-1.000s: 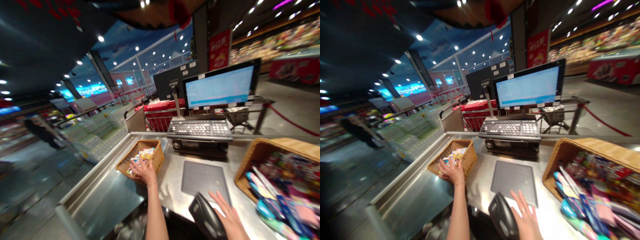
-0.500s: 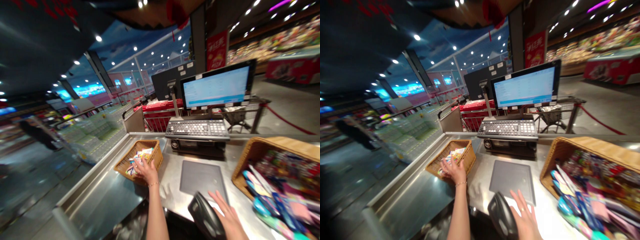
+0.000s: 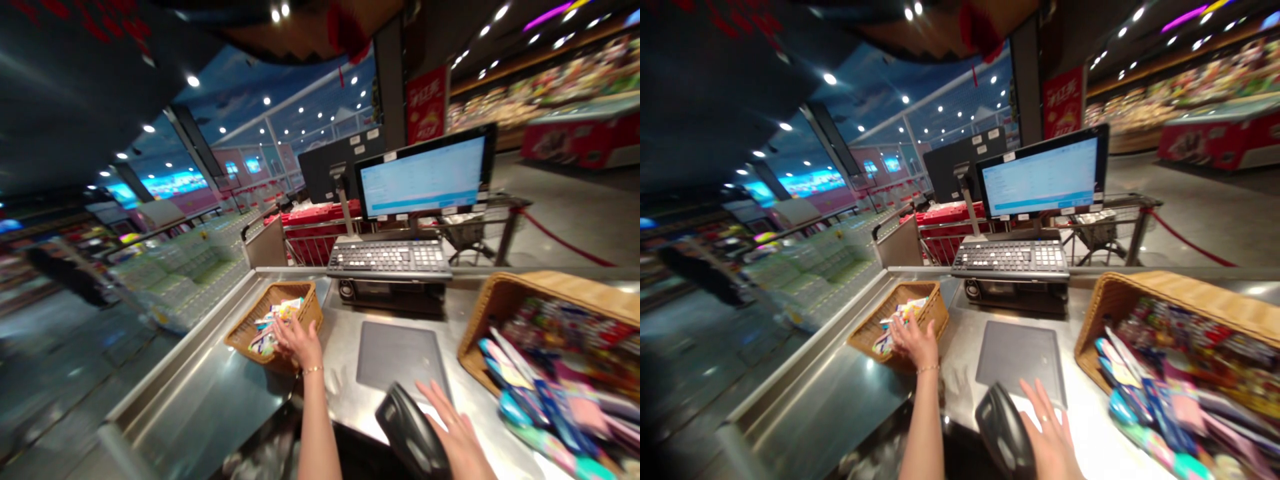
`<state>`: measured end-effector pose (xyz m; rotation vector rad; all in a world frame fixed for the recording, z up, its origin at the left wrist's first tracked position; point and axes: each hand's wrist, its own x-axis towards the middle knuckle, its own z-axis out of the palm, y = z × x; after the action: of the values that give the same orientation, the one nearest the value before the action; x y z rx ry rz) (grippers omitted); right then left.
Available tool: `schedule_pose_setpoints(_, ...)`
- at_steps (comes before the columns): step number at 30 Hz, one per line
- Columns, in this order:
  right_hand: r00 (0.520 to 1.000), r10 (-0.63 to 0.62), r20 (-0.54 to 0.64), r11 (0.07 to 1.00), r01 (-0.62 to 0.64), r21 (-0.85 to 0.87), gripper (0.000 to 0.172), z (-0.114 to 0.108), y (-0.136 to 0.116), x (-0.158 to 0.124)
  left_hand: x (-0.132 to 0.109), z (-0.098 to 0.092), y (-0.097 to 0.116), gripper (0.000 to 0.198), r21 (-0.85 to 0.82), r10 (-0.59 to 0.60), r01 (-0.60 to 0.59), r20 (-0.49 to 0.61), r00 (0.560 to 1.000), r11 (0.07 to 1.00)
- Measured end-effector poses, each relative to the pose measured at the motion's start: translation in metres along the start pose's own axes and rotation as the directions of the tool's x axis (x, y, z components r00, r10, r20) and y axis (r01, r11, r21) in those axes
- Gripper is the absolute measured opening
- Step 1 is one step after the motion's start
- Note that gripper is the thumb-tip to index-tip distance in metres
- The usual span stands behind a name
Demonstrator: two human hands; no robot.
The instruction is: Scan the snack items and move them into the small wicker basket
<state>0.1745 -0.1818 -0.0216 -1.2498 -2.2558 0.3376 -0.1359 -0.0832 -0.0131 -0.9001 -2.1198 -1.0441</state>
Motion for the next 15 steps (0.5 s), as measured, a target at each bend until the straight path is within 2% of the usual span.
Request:
schedule_pose_setpoints(9, 1.0, -0.004, 0.015, 0.999, 0.005, -0.052, 0.048, -0.004, -0.001, -0.001, -0.007, 0.006, 0.011, 0.05, 0.003, 0.024, -0.024, 0.023, 0.999, 1.0)
schedule_pose_setpoints(15, 0.998, 0.061, 0.018, 0.997, -0.06, -0.042, 0.046, -0.008, -0.003, -0.001, -0.01, 0.005, 0.022, 0.049, -0.016, 0.033, -0.033, 0.037, 0.999, 0.999)
